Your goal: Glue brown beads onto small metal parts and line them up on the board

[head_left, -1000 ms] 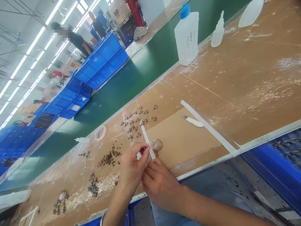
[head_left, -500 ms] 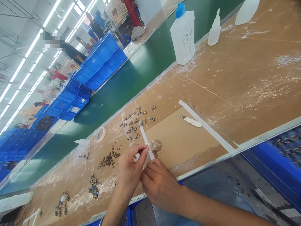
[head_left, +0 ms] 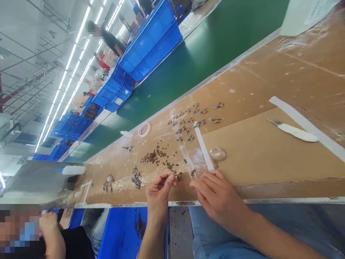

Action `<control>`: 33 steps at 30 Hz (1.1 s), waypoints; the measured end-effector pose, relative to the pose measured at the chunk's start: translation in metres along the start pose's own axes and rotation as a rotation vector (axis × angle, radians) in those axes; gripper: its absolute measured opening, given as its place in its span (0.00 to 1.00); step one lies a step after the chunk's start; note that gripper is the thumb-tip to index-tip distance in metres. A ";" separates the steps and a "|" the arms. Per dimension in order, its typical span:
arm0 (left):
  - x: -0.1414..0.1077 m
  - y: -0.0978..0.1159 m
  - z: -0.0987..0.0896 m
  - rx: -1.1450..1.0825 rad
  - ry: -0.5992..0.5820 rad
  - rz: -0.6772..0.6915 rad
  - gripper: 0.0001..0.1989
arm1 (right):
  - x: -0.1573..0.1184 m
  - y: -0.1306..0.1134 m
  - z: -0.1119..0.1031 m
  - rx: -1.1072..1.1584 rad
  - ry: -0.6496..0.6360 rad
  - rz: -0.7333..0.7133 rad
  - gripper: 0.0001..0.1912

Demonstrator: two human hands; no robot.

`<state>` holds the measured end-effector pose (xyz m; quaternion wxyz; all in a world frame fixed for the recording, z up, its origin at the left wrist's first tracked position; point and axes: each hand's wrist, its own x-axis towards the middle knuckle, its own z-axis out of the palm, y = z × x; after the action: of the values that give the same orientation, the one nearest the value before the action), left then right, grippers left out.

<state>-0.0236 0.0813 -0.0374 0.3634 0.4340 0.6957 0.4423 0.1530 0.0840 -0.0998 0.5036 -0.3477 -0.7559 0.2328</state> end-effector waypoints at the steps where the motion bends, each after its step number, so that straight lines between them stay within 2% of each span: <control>1: -0.002 -0.004 -0.004 -0.011 0.018 -0.013 0.10 | 0.000 0.000 0.000 -0.007 -0.010 -0.006 0.09; 8: -0.014 -0.025 -0.019 0.074 0.182 0.025 0.12 | -0.002 0.001 0.002 -0.060 -0.034 -0.045 0.09; 13: -0.018 -0.032 -0.017 0.206 0.144 0.080 0.09 | -0.002 0.000 0.003 -0.109 -0.083 -0.056 0.08; 22: -0.008 -0.020 -0.001 0.332 0.049 0.191 0.06 | 0.000 -0.001 0.004 -0.153 -0.128 -0.020 0.11; 26: -0.008 -0.022 -0.003 0.290 0.090 0.176 0.07 | 0.006 -0.003 0.011 -0.218 -0.159 0.025 0.15; 33: -0.012 -0.024 -0.005 0.261 0.096 0.168 0.06 | 0.008 0.000 0.021 -0.265 -0.222 -0.009 0.20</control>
<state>-0.0304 0.0630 -0.0569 0.2321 0.5127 0.7250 0.3972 0.1315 0.0899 -0.1031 0.3678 -0.3797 -0.8325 0.1660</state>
